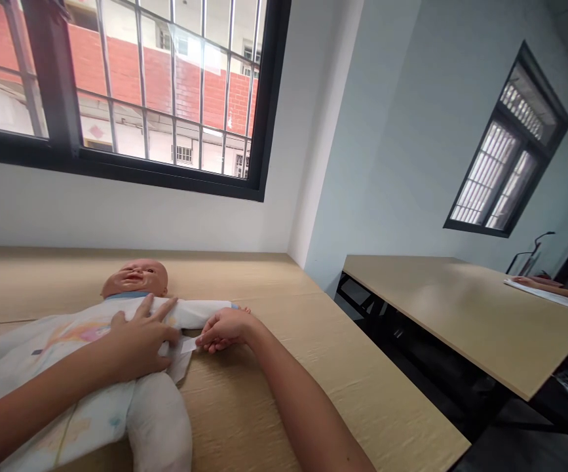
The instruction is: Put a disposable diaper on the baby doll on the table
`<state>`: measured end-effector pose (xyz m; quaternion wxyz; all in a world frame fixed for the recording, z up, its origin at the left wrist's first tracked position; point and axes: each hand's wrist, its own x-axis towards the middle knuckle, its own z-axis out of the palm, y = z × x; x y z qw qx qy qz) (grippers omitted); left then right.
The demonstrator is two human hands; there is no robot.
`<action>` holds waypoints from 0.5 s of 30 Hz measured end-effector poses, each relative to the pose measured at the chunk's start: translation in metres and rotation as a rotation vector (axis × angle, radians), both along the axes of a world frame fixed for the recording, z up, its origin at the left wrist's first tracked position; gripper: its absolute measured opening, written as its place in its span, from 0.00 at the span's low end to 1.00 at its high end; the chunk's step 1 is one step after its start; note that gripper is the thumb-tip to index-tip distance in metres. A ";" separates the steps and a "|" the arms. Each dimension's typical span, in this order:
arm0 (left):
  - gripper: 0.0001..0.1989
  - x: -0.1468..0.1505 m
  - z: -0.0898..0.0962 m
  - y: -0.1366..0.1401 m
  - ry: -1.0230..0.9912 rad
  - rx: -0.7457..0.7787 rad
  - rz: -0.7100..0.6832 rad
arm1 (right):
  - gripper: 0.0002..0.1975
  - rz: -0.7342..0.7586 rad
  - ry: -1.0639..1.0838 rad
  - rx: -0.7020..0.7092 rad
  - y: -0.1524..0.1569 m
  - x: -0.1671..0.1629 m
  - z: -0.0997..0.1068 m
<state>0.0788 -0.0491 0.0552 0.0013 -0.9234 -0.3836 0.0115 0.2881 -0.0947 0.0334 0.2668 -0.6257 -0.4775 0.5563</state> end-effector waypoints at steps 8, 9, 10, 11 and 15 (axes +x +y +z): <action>0.19 0.004 0.007 -0.009 0.075 0.029 0.102 | 0.08 0.032 -0.017 0.008 0.000 0.002 0.006; 0.22 0.005 0.008 -0.011 0.087 0.023 0.101 | 0.08 0.033 -0.012 0.019 -0.001 0.002 0.008; 0.24 0.006 0.010 -0.012 0.101 0.016 0.104 | 0.08 0.037 -0.006 0.029 -0.001 0.001 0.009; 0.25 0.006 0.011 -0.012 0.116 0.009 0.107 | 0.08 0.041 0.002 0.036 -0.002 0.001 0.011; 0.26 0.007 0.013 -0.014 0.122 -0.006 0.106 | 0.10 0.044 0.051 0.040 -0.003 -0.004 0.017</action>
